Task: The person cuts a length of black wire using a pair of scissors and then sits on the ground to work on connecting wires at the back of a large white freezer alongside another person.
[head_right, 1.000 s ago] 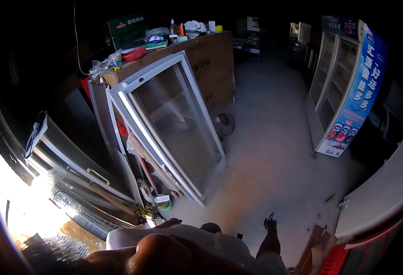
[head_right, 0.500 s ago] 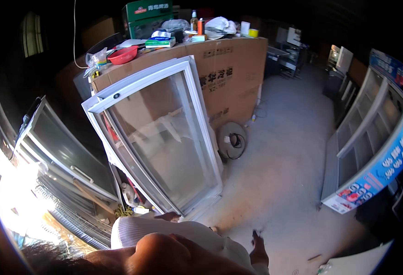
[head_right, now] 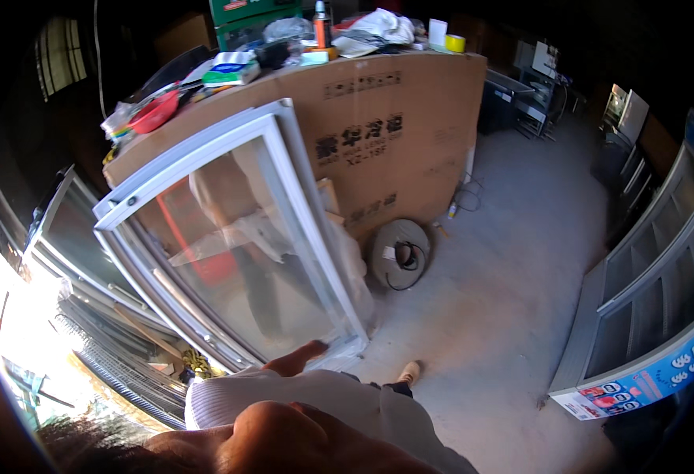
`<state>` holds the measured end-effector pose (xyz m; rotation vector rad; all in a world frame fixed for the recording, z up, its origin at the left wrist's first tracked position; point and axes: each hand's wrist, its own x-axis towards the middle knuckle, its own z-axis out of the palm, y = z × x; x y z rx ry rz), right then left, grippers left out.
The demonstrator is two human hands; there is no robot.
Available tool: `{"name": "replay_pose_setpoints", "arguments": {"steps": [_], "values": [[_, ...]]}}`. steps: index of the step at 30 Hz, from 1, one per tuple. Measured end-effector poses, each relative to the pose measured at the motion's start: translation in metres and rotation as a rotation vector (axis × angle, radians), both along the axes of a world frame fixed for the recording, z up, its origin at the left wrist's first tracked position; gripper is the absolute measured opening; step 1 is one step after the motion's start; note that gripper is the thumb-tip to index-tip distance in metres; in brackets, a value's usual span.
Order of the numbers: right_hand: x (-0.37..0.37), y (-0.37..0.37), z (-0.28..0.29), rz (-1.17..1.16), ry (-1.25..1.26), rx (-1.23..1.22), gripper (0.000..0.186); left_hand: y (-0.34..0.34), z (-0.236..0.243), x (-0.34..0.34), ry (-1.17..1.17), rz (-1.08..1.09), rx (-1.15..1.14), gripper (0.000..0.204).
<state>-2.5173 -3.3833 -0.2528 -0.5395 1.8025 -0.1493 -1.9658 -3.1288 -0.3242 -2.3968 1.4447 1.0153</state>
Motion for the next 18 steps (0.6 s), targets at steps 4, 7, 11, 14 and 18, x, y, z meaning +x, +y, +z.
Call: {"name": "replay_pose_setpoints", "arguments": {"steps": [4,7,11,14,18], "values": [[0.036,-0.124,-0.013,0.012,-0.099,-0.024,0.036,0.079,-0.011,-0.006,0.285,0.266,-0.120,0.025],[0.139,-0.225,-0.030,0.162,-0.253,-0.110,0.035,0.137,0.019,-0.023,0.314,0.307,-0.373,0.030],[0.195,-0.388,-0.022,0.222,-0.326,-0.531,0.037,-0.062,0.084,-0.048,0.687,1.426,-0.261,0.024],[0.297,-0.389,0.007,0.501,-0.389,-0.346,0.038,-0.069,0.066,-0.052,0.794,1.504,-0.360,0.023],[0.336,-0.341,0.034,0.633,-0.456,-0.290,0.039,-0.085,0.041,-0.032,0.915,1.364,-0.449,0.022]]}}
